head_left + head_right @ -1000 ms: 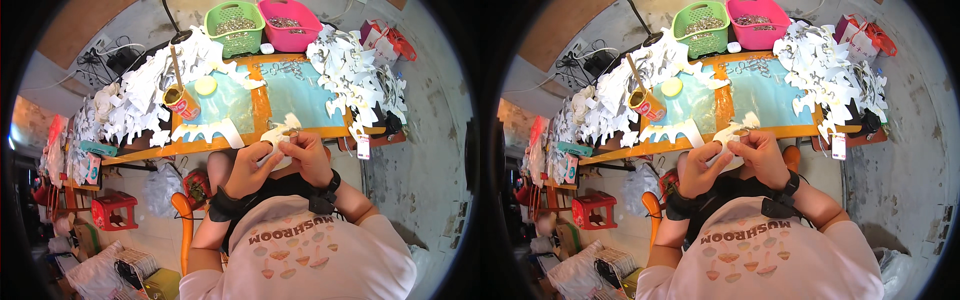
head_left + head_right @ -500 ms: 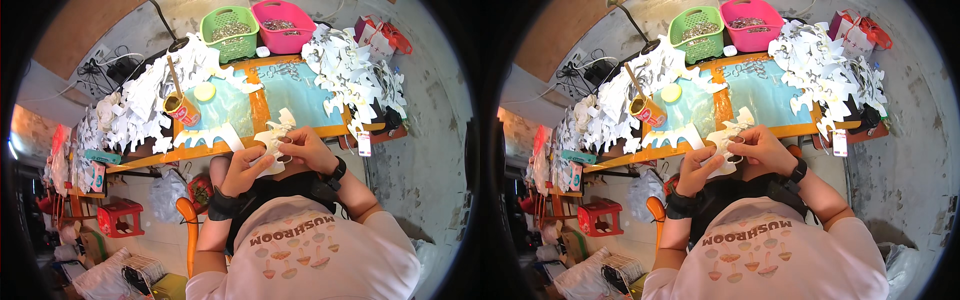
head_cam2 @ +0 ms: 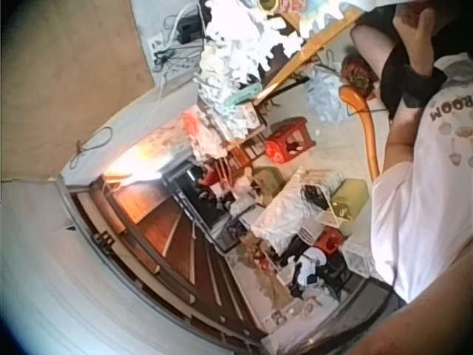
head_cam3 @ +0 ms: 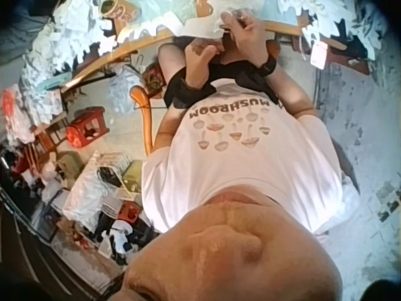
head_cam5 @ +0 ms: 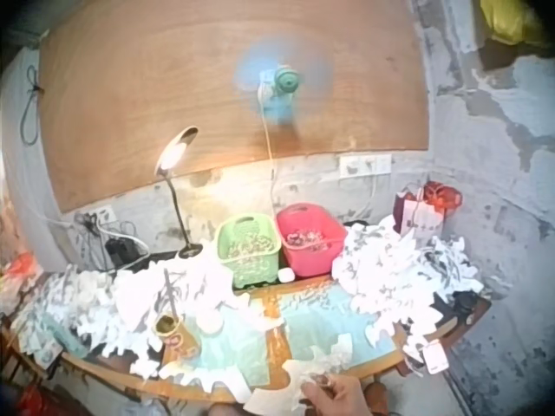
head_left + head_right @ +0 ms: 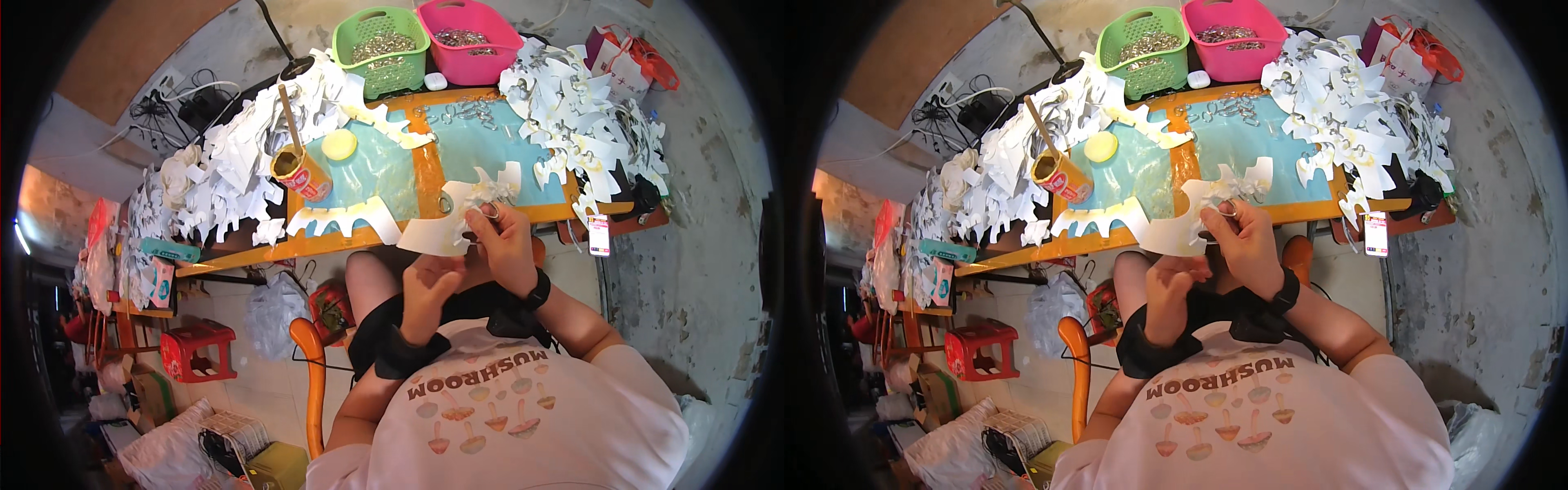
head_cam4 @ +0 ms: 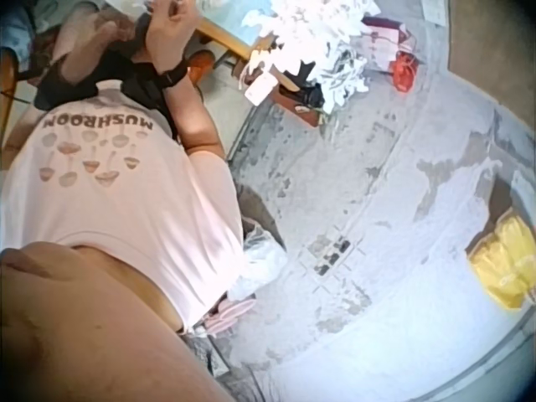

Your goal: Applying adhesive and assembling shoe upper components.

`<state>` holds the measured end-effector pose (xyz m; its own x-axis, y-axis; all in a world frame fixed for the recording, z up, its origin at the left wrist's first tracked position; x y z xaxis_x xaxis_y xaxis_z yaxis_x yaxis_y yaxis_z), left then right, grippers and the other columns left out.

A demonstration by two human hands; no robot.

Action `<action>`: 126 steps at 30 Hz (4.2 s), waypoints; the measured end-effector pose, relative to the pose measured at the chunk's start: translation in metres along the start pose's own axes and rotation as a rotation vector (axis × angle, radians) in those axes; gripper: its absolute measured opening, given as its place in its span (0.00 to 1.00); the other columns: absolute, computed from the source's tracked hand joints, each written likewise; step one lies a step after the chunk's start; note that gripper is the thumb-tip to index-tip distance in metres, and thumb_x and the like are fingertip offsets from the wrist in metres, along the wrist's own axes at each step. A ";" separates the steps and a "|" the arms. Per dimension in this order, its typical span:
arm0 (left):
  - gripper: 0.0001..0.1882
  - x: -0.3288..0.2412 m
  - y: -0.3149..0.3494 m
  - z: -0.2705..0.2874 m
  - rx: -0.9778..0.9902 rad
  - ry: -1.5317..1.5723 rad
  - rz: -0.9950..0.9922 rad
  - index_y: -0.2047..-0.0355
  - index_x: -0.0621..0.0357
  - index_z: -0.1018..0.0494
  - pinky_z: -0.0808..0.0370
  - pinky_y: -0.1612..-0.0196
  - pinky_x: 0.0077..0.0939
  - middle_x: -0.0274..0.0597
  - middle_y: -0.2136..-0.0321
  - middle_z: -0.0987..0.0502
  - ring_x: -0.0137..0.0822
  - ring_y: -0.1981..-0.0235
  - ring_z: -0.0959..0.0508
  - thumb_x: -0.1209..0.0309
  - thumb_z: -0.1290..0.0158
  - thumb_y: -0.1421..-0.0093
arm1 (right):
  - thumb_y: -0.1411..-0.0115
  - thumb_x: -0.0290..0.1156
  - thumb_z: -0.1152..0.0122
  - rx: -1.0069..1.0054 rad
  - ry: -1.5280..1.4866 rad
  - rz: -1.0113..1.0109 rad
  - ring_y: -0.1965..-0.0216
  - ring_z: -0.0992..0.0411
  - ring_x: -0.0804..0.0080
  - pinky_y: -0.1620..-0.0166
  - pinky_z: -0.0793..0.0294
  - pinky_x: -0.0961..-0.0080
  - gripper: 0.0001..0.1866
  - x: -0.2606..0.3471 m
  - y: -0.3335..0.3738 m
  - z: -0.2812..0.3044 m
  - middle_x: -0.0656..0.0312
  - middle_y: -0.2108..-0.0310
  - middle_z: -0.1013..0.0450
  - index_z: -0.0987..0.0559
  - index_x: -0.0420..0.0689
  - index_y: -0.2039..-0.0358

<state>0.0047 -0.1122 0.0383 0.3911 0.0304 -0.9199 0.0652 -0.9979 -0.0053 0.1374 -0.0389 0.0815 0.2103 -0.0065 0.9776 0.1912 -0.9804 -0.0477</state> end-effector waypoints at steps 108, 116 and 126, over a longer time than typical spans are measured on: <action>0.11 -0.071 -0.016 0.003 0.320 -0.169 -0.116 0.68 0.66 0.27 0.38 0.70 0.15 0.29 0.76 0.31 0.19 0.73 0.36 0.71 0.54 0.32 | 0.35 0.35 0.41 0.465 -0.071 -0.148 0.71 0.30 0.89 0.69 0.32 0.89 0.14 0.024 0.008 -0.002 0.67 0.69 0.22 0.19 0.36 0.64; 0.14 -0.034 -0.025 0.025 0.178 0.098 0.026 0.69 0.65 0.27 0.38 0.67 0.17 0.30 0.74 0.28 0.20 0.72 0.34 0.67 0.54 0.31 | 0.36 0.32 0.41 0.575 -0.499 -0.488 0.66 0.25 0.82 0.62 0.25 0.81 0.14 0.006 -0.007 0.016 0.65 0.64 0.22 0.23 0.36 0.55; 0.19 -0.027 -0.038 0.012 0.186 0.396 0.049 0.72 0.63 0.28 0.37 0.63 0.14 0.31 0.75 0.28 0.21 0.70 0.32 0.59 0.52 0.32 | 0.36 0.29 0.44 0.472 -0.375 -0.345 0.63 0.23 0.78 0.57 0.26 0.80 0.12 0.005 -0.008 0.007 0.61 0.65 0.21 0.21 0.35 0.58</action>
<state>-0.0198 -0.0762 0.0589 0.7140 -0.0335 -0.6993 -0.1145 -0.9910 -0.0694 0.1442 -0.0298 0.0854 0.3632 0.4421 0.8201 0.6855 -0.7230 0.0862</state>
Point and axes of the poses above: each hand's wrist, its own y-axis away from the middle knuckle, its own z-axis out of the back of the hand, x = y × z, the point moved 1 cm from there along -y, towards the middle knuckle
